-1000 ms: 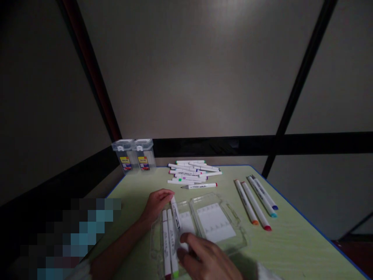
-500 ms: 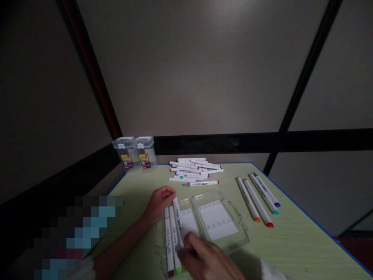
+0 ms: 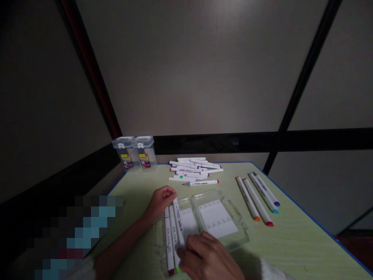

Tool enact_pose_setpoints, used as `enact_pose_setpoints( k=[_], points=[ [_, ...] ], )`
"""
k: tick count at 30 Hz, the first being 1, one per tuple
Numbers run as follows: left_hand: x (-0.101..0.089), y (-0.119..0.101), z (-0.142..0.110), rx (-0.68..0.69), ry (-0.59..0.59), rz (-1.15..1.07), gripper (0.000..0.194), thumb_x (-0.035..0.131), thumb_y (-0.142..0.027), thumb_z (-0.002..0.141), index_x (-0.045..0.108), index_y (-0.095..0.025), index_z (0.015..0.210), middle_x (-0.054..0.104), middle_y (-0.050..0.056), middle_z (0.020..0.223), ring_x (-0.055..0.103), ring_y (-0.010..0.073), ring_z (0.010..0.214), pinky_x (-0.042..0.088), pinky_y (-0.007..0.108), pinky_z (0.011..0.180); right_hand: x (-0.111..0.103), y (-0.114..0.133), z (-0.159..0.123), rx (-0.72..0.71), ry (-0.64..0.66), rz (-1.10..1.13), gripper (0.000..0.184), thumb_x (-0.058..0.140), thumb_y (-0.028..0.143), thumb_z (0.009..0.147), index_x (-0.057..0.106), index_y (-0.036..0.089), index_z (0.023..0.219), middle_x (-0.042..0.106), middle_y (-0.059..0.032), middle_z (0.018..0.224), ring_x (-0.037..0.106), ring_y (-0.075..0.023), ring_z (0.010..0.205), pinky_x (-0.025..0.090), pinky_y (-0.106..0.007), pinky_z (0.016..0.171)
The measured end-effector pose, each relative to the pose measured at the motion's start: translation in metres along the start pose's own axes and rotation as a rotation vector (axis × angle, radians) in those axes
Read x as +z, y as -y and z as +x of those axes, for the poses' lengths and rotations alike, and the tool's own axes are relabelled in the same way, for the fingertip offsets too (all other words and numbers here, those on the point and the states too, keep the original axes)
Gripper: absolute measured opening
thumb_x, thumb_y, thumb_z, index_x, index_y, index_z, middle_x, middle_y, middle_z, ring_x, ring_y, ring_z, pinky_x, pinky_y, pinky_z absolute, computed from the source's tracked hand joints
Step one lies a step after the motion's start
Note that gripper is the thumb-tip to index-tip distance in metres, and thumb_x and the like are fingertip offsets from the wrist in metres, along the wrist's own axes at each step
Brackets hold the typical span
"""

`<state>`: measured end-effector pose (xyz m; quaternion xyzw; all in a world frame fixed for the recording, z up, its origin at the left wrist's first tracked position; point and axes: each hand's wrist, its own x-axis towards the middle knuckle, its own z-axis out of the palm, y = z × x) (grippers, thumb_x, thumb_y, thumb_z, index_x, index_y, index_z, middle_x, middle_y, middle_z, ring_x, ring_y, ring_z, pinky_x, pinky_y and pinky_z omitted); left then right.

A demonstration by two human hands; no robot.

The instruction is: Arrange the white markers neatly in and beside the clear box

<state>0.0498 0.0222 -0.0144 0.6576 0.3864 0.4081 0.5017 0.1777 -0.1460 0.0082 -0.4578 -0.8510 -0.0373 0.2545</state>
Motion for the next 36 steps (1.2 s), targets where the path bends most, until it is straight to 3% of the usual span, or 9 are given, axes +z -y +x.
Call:
enact_pose_setpoints(
  k=[18,26,36],
  points=[
    [0.000,-0.004,-0.003,0.005,0.039,0.038,0.005,0.055,-0.016,0.058,0.053,-0.013,0.055,0.052,-0.003,0.051,0.049,0.0093,0.051,0.036,0.020,0.051,0.005,-0.005,-0.001,-0.106,0.059,-0.020,0.030,0.036,0.039,0.088,0.058,0.021,0.095,0.060,-0.0002,0.072,0.056,-0.0133,0.066,0.042,-0.025,0.065],
    [0.000,-0.006,-0.005,-0.029,0.061,-0.032,0.007,0.059,-0.018,0.057,0.056,-0.012,0.057,0.055,-0.001,0.052,0.051,0.0101,0.051,0.036,0.020,0.051,-0.001,-0.003,-0.002,-0.024,0.033,-0.069,0.024,0.046,0.033,0.083,0.059,0.019,0.098,0.063,-0.0030,0.079,0.059,-0.0163,0.071,0.047,-0.027,0.067],
    [-0.002,-0.008,-0.005,-0.043,0.078,-0.065,0.008,0.061,-0.018,0.056,0.058,-0.012,0.056,0.058,0.000,0.054,0.053,0.0108,0.053,0.038,0.021,0.052,-0.007,0.001,-0.001,0.013,0.010,-0.086,0.040,0.060,0.039,0.073,0.060,0.013,0.103,0.067,-0.0084,0.084,0.062,-0.0193,0.072,0.051,-0.027,0.065]
  ],
)
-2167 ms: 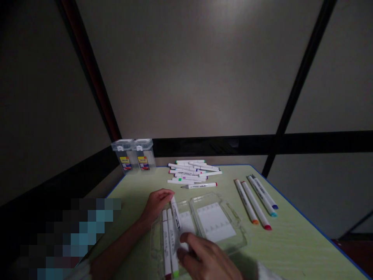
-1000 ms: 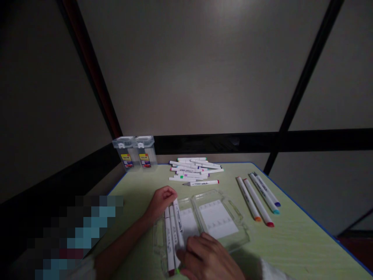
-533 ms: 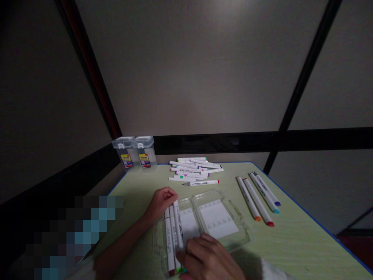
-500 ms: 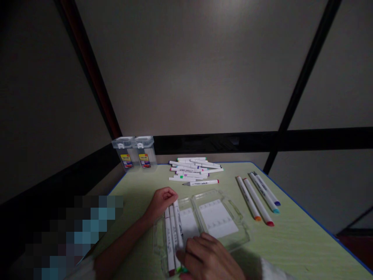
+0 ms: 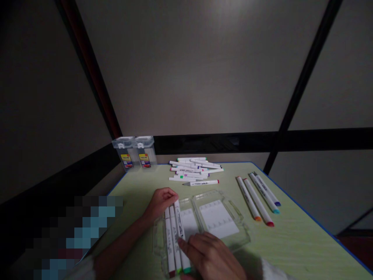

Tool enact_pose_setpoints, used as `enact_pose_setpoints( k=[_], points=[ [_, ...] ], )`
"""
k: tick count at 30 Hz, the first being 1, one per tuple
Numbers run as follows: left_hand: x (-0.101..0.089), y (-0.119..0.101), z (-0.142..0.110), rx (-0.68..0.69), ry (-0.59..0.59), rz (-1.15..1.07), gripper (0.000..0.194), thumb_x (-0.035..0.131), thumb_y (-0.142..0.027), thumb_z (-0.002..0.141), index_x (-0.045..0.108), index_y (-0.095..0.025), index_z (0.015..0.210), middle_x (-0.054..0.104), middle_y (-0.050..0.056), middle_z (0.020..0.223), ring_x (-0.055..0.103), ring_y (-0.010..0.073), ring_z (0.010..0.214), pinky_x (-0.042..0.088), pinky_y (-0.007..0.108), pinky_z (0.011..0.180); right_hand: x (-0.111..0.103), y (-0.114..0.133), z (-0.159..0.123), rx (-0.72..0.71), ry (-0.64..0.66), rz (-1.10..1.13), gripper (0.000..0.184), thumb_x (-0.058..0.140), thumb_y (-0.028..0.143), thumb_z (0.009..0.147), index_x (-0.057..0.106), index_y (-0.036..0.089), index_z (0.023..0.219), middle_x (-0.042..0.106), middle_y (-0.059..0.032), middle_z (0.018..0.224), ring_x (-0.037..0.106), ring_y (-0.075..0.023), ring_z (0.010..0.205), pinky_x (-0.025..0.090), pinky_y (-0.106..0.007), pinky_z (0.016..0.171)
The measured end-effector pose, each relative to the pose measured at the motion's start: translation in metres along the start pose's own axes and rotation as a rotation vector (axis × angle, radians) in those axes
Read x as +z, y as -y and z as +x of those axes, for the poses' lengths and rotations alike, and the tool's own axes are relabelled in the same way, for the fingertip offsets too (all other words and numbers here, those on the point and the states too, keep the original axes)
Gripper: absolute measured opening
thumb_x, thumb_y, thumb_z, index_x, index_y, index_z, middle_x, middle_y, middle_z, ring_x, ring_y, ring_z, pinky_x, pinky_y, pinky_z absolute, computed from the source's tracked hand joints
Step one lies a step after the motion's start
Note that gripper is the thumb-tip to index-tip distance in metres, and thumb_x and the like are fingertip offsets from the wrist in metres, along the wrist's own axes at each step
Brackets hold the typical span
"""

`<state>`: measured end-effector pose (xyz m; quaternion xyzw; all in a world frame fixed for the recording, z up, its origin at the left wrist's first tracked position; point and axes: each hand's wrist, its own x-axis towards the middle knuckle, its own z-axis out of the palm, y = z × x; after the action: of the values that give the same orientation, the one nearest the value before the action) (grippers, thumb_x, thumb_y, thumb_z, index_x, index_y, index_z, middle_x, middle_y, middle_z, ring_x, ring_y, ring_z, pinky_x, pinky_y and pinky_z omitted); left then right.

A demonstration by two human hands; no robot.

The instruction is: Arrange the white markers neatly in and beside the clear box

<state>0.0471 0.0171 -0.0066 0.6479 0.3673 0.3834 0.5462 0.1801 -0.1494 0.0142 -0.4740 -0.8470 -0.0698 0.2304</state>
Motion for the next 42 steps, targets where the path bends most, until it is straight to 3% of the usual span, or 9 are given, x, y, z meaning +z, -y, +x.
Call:
enact_pose_setpoints(
  k=[6,16,23,34,42],
  points=[
    [-0.0003,-0.0026,0.0004,-0.009,0.016,0.018,0.007,0.061,-0.018,0.055,0.057,-0.011,0.056,0.057,0.000,0.053,0.052,0.0103,0.052,0.037,0.020,0.051,-0.0040,-0.0015,0.0002,0.087,0.077,0.110,0.043,0.068,0.027,0.065,0.060,0.013,0.105,0.065,-0.0095,0.093,0.062,-0.0195,0.082,0.051,-0.025,0.071],
    [-0.0024,-0.0001,0.0023,0.024,0.030,0.057,0.007,0.061,-0.018,0.056,0.057,-0.012,0.055,0.059,0.000,0.053,0.052,0.0106,0.052,0.039,0.021,0.052,-0.0034,0.0040,0.0022,0.245,0.077,0.257,0.049,0.072,0.015,0.057,0.060,0.017,0.105,0.063,-0.0074,0.100,0.060,-0.0193,0.089,0.048,-0.023,0.077],
    [-0.0023,0.0003,0.0029,0.021,0.019,0.062,0.009,0.062,-0.019,0.055,0.056,-0.012,0.054,0.060,0.001,0.055,0.052,0.0104,0.052,0.038,0.021,0.051,-0.0020,0.0022,0.0019,0.288,0.149,0.259,0.049,0.072,0.020,0.059,0.060,0.017,0.107,0.061,-0.0093,0.105,0.057,-0.0217,0.094,0.047,-0.029,0.081],
    [-0.0016,-0.0013,0.0031,0.032,0.010,0.041,0.008,0.061,-0.018,0.055,0.056,-0.012,0.053,0.060,0.001,0.054,0.052,0.0098,0.052,0.038,0.020,0.051,0.0043,-0.0047,-0.0037,0.174,0.107,0.270,0.045,0.066,0.032,0.069,0.057,0.012,0.108,0.060,-0.0131,0.104,0.056,-0.0222,0.097,0.047,-0.031,0.080],
    [-0.0025,0.0027,0.0049,0.049,0.008,0.044,0.010,0.063,-0.019,0.054,0.056,-0.012,0.054,0.059,0.000,0.054,0.053,0.0105,0.053,0.039,0.020,0.052,0.0024,-0.0044,-0.0020,0.155,0.075,0.264,0.038,0.067,0.029,0.069,0.059,0.016,0.104,0.062,-0.0097,0.100,0.058,-0.0204,0.093,0.048,-0.027,0.077]
  ],
)
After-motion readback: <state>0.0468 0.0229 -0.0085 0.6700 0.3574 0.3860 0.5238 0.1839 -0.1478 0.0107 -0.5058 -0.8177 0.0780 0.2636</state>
